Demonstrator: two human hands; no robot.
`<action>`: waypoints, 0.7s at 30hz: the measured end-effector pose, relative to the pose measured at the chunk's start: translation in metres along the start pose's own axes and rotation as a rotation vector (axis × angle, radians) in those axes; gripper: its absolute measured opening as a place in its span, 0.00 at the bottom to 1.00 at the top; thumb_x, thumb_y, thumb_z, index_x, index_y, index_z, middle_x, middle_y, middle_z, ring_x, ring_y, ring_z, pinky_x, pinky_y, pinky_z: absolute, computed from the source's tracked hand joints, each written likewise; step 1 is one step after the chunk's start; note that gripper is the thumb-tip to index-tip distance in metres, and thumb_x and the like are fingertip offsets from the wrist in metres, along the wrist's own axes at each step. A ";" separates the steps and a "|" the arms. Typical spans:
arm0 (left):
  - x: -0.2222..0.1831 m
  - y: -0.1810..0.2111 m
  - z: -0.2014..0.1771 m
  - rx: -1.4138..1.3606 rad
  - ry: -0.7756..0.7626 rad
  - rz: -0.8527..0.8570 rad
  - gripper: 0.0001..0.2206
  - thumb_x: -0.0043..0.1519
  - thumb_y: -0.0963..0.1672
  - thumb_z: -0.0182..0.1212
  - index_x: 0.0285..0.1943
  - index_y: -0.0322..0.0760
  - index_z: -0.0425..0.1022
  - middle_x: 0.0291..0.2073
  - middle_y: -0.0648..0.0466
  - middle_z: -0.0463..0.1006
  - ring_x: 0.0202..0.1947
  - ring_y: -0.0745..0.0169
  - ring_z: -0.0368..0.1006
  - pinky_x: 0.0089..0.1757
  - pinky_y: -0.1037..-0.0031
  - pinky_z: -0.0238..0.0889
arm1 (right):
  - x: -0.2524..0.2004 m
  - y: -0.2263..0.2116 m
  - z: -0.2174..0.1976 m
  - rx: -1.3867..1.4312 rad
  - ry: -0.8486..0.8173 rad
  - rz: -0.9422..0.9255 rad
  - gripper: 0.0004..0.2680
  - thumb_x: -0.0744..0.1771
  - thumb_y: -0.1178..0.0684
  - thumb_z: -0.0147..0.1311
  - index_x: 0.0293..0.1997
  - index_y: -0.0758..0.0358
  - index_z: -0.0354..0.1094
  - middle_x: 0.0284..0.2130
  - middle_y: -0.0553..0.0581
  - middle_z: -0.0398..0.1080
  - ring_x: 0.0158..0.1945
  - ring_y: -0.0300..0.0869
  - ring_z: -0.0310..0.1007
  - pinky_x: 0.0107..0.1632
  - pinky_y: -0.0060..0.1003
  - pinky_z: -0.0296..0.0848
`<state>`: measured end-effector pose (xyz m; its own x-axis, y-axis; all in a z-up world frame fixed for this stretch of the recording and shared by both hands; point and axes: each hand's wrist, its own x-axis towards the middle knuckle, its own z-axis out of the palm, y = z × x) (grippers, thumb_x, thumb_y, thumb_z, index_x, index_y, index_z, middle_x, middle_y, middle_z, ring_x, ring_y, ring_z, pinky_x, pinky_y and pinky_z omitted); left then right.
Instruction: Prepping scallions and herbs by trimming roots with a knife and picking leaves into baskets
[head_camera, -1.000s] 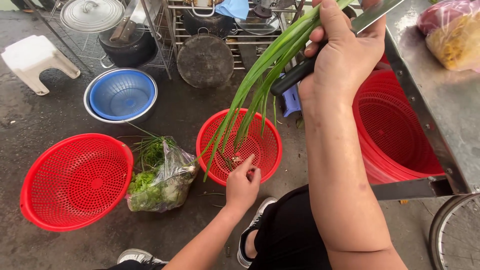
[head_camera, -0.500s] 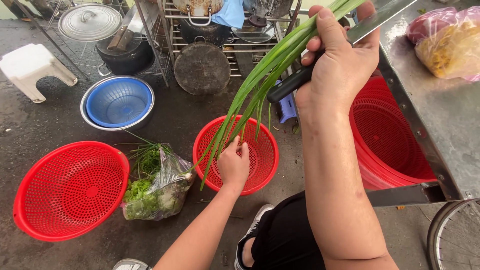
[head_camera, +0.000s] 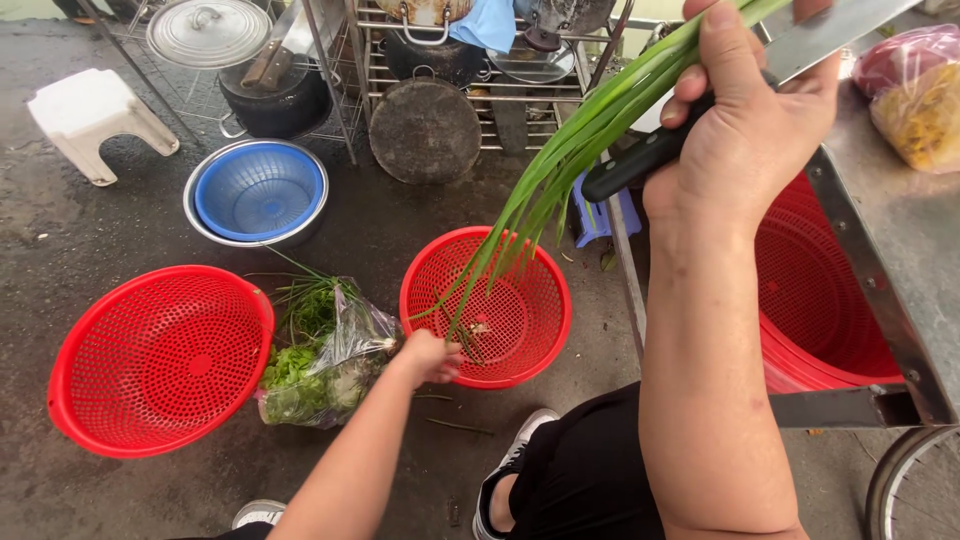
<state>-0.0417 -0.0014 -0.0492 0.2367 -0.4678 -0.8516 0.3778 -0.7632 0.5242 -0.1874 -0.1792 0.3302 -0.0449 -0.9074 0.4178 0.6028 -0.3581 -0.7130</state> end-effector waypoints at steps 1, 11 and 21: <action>0.004 -0.003 -0.018 -0.003 0.004 0.002 0.11 0.68 0.41 0.57 0.53 0.24 0.74 0.45 0.40 0.84 0.24 0.55 0.76 0.29 0.68 0.76 | -0.002 -0.001 0.005 0.005 -0.003 0.002 0.13 0.67 0.68 0.65 0.47 0.57 0.62 0.34 0.68 0.81 0.21 0.38 0.63 0.19 0.32 0.58; -0.145 0.140 -0.075 -0.205 0.012 1.074 0.28 0.62 0.45 0.65 0.72 0.37 0.62 0.48 0.48 0.68 0.44 0.63 0.63 0.46 0.72 0.58 | -0.046 -0.002 0.048 -0.040 0.023 0.401 0.17 0.64 0.68 0.63 0.53 0.61 0.60 0.32 0.69 0.81 0.16 0.34 0.63 0.17 0.26 0.56; -0.235 0.146 -0.039 -0.195 -0.734 1.058 0.07 0.61 0.42 0.67 0.43 0.33 0.76 0.25 0.45 0.80 0.26 0.57 0.79 0.37 0.74 0.72 | -0.068 0.023 0.048 0.090 -0.423 0.734 0.05 0.66 0.63 0.57 0.42 0.73 0.69 0.38 0.61 0.77 0.17 0.26 0.54 0.18 0.18 0.53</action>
<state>-0.0076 0.0144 0.2275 -0.0206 -0.9793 0.2013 0.4483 0.1709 0.8774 -0.1322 -0.1153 0.3125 0.6730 -0.7377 0.0547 0.4243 0.3244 -0.8455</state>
